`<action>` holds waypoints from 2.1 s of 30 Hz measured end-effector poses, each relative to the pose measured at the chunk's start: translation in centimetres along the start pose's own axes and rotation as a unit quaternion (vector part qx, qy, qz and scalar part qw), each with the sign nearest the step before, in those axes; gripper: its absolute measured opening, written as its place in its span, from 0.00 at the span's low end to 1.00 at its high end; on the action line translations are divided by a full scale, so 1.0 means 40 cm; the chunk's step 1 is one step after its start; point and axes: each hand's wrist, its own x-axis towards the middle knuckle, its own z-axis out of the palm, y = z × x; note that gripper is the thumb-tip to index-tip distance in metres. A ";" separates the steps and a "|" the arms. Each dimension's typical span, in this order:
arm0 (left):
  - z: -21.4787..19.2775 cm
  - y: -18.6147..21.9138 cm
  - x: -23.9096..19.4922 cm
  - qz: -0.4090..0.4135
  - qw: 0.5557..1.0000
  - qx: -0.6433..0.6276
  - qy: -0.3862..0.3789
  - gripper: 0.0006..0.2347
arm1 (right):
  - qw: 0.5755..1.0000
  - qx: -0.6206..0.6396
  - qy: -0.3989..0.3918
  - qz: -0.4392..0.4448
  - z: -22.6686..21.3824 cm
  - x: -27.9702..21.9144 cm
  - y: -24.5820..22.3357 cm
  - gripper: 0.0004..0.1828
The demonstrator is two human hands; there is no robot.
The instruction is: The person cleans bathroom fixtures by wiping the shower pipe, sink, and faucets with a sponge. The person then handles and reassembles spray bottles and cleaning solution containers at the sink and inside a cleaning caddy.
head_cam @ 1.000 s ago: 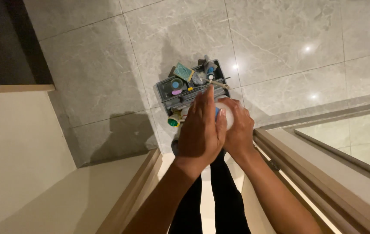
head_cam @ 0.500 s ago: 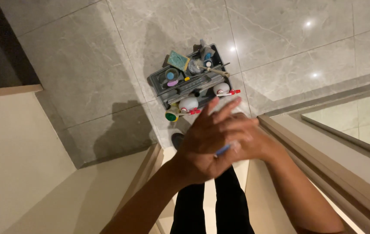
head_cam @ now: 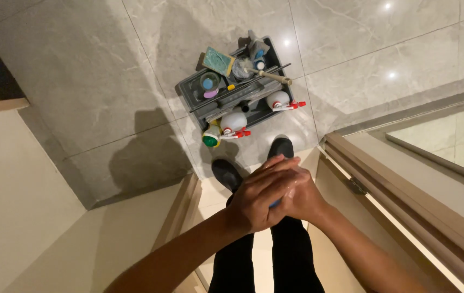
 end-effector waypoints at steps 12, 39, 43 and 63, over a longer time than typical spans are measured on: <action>0.075 -0.103 0.111 -0.162 0.936 0.188 0.251 0.18 | 0.954 -0.109 0.277 0.021 0.085 0.205 0.003 0.12; -0.029 -0.469 -0.138 -0.120 0.967 0.168 0.147 0.19 | 0.983 -0.080 0.142 -0.085 0.193 0.223 0.577 0.36; -0.016 -0.509 -0.172 -0.120 0.965 0.184 0.142 0.16 | 0.982 -0.051 0.173 -0.048 0.225 0.281 0.622 0.38; -0.004 -0.389 0.030 0.028 0.976 0.203 -0.072 0.22 | 0.981 -0.042 0.181 -0.059 0.118 0.170 0.305 0.43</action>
